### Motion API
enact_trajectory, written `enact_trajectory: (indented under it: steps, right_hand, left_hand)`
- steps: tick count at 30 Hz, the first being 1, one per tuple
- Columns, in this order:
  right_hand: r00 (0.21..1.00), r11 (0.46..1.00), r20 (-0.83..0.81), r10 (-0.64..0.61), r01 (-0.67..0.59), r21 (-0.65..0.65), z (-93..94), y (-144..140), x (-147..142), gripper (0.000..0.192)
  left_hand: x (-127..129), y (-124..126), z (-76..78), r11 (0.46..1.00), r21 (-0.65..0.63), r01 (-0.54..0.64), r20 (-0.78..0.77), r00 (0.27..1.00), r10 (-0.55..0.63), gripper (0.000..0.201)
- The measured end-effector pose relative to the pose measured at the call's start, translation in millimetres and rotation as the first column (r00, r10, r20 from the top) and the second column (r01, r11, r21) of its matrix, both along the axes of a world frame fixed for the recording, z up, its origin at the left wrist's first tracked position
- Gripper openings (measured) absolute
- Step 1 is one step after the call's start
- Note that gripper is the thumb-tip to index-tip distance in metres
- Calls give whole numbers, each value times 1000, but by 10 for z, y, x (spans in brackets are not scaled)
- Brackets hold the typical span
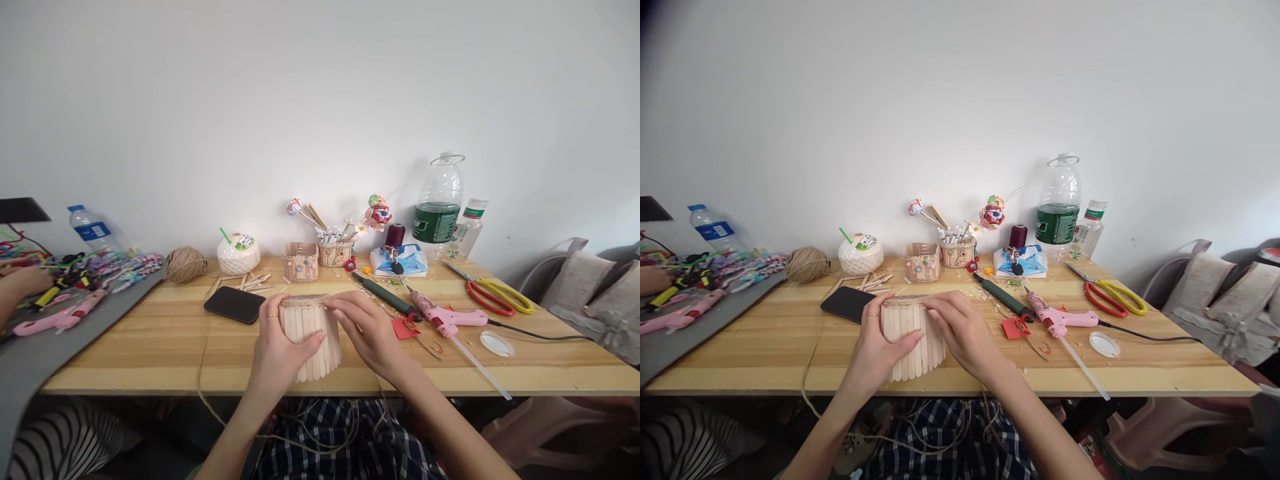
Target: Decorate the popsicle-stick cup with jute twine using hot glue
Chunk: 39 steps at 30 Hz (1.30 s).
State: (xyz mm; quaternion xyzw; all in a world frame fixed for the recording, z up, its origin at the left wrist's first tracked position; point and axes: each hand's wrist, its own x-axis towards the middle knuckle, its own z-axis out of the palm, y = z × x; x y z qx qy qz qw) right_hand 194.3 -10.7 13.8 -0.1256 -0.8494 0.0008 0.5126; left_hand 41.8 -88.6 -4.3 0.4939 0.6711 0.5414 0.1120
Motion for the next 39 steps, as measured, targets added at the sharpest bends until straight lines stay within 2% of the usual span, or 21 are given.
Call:
enact_trajectory:
  steps: [6, 10, 15, 22, 27, 33, 39]
  right_hand:
    - [989, 992, 117, -85, 74, 98, 19, 39, 70, 16]
    - [974, 978, 212, -73, 29, 206, 53, 64, 100, 22]
    - [955, 931, 272, -121, 14, 364, 85, 89, 106, 26]
    - [970, 942, 211, -118, 42, 332, 26, 144, -50, 20]
    - [987, 966, 128, -101, 67, 248, -20, 198, -118, 18]
    - [978, 986, 208, 31, -65, 156, 79, 249, -8, 18]
    - [952, 987, 304, 30, -75, 139, 195, 167, 55, 19]
  left_hand:
    - [9, -16, 6, 1000, 8, 23, -14, 1000, -23, 64]
    - [-19, -29, -16, 997, 52, 48, -59, 997, -45, 63]
    - [-29, -17, -25, 997, 56, 48, -79, 996, -43, 61]
    - [-40, 22, -22, 999, 32, 1, -85, 996, 1, 62]
    - [-37, 12, -3, 1000, 13, -9, -68, 998, 10, 62]
    - [-42, 15, 20, 1000, -27, 9, -32, 999, -10, 62]
    - [-6, 13, 50, 999, -52, -1, -20, 1000, 0, 60]
